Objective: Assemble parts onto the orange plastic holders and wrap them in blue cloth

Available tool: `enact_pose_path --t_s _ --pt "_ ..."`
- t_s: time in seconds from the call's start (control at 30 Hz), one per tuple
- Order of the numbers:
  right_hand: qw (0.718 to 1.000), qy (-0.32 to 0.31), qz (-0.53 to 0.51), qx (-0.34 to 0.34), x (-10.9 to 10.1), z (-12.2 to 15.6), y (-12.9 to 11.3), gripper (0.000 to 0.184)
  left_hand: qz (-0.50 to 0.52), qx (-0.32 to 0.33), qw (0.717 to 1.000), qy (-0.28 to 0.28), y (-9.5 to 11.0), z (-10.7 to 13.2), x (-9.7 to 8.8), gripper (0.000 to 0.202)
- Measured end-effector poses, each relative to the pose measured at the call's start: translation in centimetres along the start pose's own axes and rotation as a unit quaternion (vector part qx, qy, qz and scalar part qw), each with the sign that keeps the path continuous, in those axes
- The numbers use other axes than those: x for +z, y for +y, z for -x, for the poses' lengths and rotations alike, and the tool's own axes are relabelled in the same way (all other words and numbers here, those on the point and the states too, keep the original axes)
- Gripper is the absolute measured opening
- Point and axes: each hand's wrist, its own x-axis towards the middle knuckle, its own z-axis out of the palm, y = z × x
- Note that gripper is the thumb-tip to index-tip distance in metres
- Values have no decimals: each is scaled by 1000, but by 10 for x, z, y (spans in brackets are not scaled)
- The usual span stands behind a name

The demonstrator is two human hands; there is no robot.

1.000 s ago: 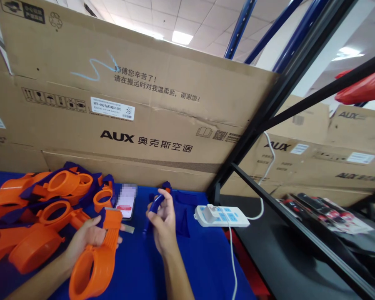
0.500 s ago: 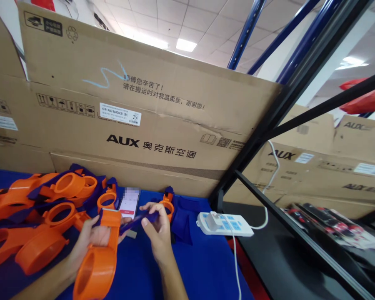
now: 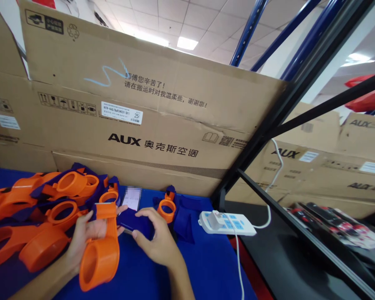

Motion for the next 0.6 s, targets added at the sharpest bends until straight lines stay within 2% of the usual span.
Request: enact_pose_path --t_s 0.07,0.13,0.3,0.4,0.5,0.6 --pt "1000 -1 24 -5 6 -1 -2 40 23 -6 1000 -12 -1 -3 -4 70" --pt "999 3 32 2 9 -2 -3 36 34 -10 999 -22 -3 -5 -5 70" --pt "999 0 27 25 6 -2 3 30 27 3 999 -38 -4 -3 3 70" --pt "999 37 6 38 3 -2 11 35 15 18 999 -39 -2 -1 8 68" --pt "996 67 -44 25 4 -1 18 41 20 45 999 -14 -3 -3 8 66" --pt "996 56 -68 5 9 -1 19 45 11 111 993 36 -11 -5 4 69"
